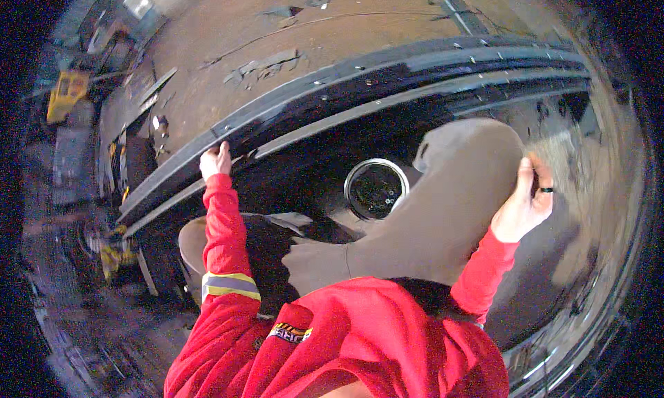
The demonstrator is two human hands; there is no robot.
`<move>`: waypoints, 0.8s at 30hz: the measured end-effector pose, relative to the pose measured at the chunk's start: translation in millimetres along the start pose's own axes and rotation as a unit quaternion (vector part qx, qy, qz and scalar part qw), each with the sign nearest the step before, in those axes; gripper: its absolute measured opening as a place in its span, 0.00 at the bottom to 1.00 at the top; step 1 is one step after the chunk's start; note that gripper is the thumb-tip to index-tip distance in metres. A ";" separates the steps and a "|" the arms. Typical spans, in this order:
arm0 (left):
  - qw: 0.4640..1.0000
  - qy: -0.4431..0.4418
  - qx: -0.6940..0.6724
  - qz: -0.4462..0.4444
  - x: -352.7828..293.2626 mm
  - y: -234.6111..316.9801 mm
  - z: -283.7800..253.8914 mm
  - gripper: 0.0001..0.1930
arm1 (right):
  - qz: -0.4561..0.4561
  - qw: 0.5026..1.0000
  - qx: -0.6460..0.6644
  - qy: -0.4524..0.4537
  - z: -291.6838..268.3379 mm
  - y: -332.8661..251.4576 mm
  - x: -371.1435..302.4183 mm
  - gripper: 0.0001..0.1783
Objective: The person sits on the floor and assembles a long metal frame by hand. They repeatedly pick up small metal clips, place them onto the frame, and press them into position along the length of the structure.
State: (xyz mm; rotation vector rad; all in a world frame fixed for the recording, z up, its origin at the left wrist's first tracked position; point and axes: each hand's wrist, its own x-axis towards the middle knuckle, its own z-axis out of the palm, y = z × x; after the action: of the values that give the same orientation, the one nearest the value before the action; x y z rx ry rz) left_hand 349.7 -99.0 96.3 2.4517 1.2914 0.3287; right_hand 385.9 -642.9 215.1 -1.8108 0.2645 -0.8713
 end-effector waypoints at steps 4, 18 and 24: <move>1.000 -0.011 0.009 0.017 10.2 -11.2 14.9 0.17 | -0.104 0.983 -0.036 -0.150 33.1 -45.2 -25.0 0.05; 0.994 -0.057 0.086 -0.028 -7.9 2.7 -0.3 0.28 | 0.084 0.824 0.079 -0.555 144.8 -46.2 -136.2 0.06; 0.995 -0.080 -0.050 0.018 23.0 -32.0 33.1 0.21 | 0.173 0.851 0.091 -0.487 160.5 -18.1 -111.5 0.09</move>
State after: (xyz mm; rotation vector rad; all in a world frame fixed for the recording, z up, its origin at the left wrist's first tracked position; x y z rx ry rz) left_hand 350.4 -69.7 54.1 2.3653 1.1379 0.1963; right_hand 410.4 -457.8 154.5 -1.7263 -0.1496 0.3209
